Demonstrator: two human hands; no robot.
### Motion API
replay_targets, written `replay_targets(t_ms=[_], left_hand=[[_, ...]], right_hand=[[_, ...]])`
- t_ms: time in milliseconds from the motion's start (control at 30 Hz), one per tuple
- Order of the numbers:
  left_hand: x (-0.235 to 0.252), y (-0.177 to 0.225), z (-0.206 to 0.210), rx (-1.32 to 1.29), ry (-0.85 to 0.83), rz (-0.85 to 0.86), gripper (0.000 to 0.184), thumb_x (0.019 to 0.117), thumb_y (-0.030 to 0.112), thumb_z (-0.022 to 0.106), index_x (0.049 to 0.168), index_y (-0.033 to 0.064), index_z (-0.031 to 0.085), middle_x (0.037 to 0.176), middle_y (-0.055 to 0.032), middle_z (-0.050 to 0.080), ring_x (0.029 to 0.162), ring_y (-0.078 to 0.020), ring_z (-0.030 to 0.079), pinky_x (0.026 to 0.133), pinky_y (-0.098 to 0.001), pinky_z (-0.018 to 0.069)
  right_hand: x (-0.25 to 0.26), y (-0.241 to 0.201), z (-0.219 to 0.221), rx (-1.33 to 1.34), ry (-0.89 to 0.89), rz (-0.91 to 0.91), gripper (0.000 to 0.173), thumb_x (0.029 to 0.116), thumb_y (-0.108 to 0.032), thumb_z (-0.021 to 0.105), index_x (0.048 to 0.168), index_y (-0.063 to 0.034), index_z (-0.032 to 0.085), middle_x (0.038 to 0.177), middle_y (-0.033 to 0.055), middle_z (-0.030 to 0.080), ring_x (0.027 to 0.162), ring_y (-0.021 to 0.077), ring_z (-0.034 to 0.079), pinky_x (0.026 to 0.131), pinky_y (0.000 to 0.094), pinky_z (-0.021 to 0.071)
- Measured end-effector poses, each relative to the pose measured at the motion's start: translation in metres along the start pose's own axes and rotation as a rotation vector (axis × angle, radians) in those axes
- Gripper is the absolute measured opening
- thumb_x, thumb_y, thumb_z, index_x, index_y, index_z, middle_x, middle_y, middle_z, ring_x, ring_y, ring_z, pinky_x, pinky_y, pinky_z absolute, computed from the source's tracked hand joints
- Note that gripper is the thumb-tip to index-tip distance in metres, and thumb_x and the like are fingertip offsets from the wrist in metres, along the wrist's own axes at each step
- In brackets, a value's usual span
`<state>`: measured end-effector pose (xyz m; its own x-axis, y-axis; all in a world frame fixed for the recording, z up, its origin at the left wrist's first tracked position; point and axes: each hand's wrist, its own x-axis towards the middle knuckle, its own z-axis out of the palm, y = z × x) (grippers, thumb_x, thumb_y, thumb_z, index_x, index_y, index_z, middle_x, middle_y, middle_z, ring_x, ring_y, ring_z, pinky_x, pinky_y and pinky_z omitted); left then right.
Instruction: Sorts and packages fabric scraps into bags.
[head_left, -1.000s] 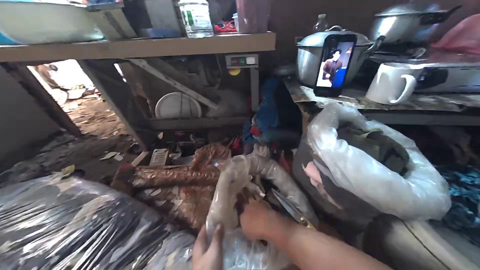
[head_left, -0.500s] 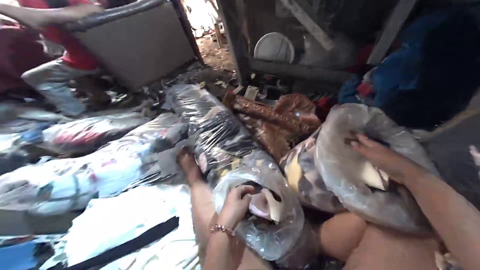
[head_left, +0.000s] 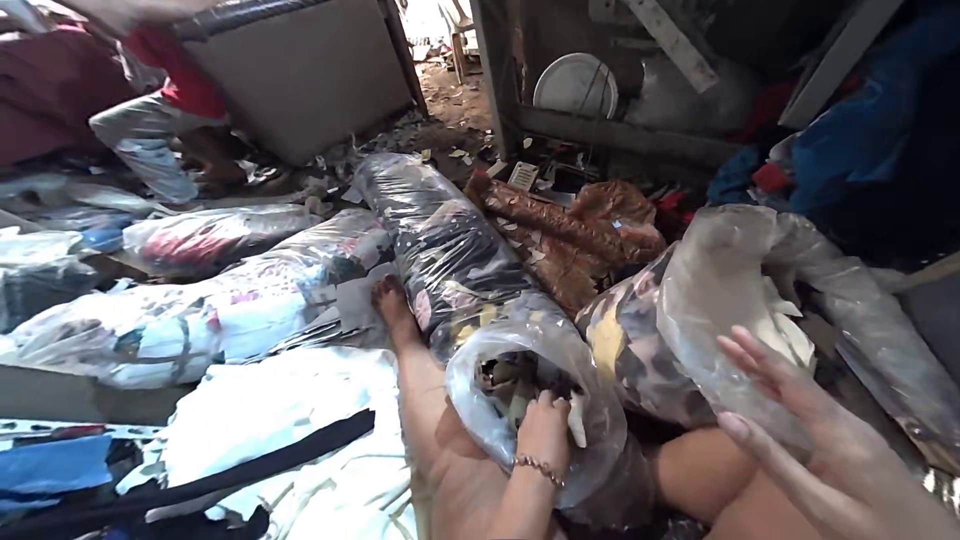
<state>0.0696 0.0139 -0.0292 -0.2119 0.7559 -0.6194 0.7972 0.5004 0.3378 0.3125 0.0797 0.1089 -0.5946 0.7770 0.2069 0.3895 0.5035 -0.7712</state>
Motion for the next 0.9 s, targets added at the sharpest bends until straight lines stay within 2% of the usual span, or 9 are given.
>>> replay_targets(t_ms=[100,167,300,400,533,633,733,833,900], left_hand=[[-0.039,0.005,0.011,-0.211,0.213,0.192,0.034,0.0934,-0.002,0.06,0.127,-0.0005,0.068,0.138,-0.0267,0.058,0.128,-0.0402,0.058,0.11,-0.0485,0.0458],[-0.061,0.018,0.025,-0.379,0.422,0.359,0.032,0.0858,-0.007,0.063,0.116,-0.0032,0.073,0.123,-0.028,0.065,0.113,-0.04,0.066,0.099,-0.0488,0.0538],[-0.096,0.056,0.033,-0.568,0.616,0.606,0.028,0.0755,-0.012,0.068,0.103,-0.0118,0.071,0.11,-0.0272,0.069,0.101,-0.0348,0.07,0.09,-0.0416,0.0581],[-0.108,0.077,0.036,-0.633,0.617,0.7,0.025,0.0706,-0.012,0.066,0.095,-0.0187,0.065,0.104,-0.0309,0.068,0.097,-0.0339,0.07,0.088,-0.0362,0.0571],[-0.101,0.07,0.04,-0.87,0.579,0.921,0.034,0.0915,0.014,0.07,0.112,-0.0088,0.056,0.129,-0.0268,0.054,0.121,-0.0197,0.058,0.103,-0.027,0.0487],[-0.082,0.035,0.025,-0.837,0.632,0.89,0.042,0.0979,0.041,0.064,0.124,0.0091,0.059,0.142,-0.014,0.054,0.135,-0.0139,0.05,0.112,-0.0316,0.0433],[-0.05,-0.007,0.02,-0.698,0.635,0.75,0.055,0.0949,0.046,0.063,0.13,0.0035,0.063,0.14,-0.019,0.059,0.135,-0.0223,0.052,0.112,-0.0393,0.043],[-0.04,-0.006,0.018,-0.638,0.487,0.791,0.084,0.0928,0.058,0.064,0.148,-0.0022,0.047,0.153,-0.0238,0.045,0.146,-0.0273,0.041,0.12,-0.0458,0.0345],[-0.048,0.015,0.013,-0.6,0.376,0.81,0.085,0.0937,0.051,0.066,0.151,-0.0056,0.041,0.149,-0.0235,0.051,0.141,-0.0324,0.047,0.119,-0.0568,0.0317]], right_hand=[[-0.016,0.0,0.019,-0.031,-0.153,-0.02,0.069,0.1009,-0.031,0.061,0.149,0.0132,0.039,0.147,0.0333,0.049,0.138,0.0452,0.049,0.115,0.0609,0.0354],[-0.03,0.004,0.039,-0.104,-0.173,-0.087,0.068,0.0939,-0.028,0.071,0.146,0.0098,0.046,0.146,0.0366,0.047,0.137,0.0559,0.044,0.112,0.0745,0.0284],[-0.05,0.006,0.059,0.017,-0.296,-0.063,0.083,0.0759,-0.01,0.085,0.147,0.0084,0.046,0.151,0.0449,0.033,0.137,0.0637,0.037,0.114,0.0677,0.0339],[-0.059,0.014,0.064,0.152,-0.223,-0.029,0.072,0.0788,-0.002,0.08,0.143,0.0092,0.049,0.143,0.042,0.044,0.129,0.0482,0.054,0.107,0.0503,0.0487],[-0.055,0.011,0.047,0.118,-0.091,-0.034,0.047,0.0816,0.006,0.071,0.128,0.0061,0.065,0.111,0.029,0.067,0.103,0.033,0.068,0.094,0.0421,0.0564],[-0.046,0.009,0.017,0.248,0.019,-0.011,0.042,0.0891,-0.005,0.074,0.129,0.0039,0.064,0.118,0.0141,0.07,0.11,0.0151,0.067,0.1,0.0332,0.0542],[-0.034,-0.001,-0.018,0.504,0.117,0.006,0.057,0.0848,-0.002,0.077,0.138,-0.0111,0.058,0.125,-0.0115,0.069,0.114,0.0016,0.064,0.102,0.0265,0.0549],[-0.024,0.001,-0.045,0.572,0.174,0.004,0.064,0.0822,-0.005,0.079,0.14,-0.0226,0.058,0.125,-0.0144,0.069,0.112,0.0021,0.065,0.098,0.0239,0.0559],[-0.02,0.006,-0.053,0.637,0.232,0.025,0.066,0.0804,-0.006,0.08,0.14,-0.0242,0.059,0.122,-0.0111,0.07,0.108,0.0038,0.067,0.093,0.0238,0.0579]])
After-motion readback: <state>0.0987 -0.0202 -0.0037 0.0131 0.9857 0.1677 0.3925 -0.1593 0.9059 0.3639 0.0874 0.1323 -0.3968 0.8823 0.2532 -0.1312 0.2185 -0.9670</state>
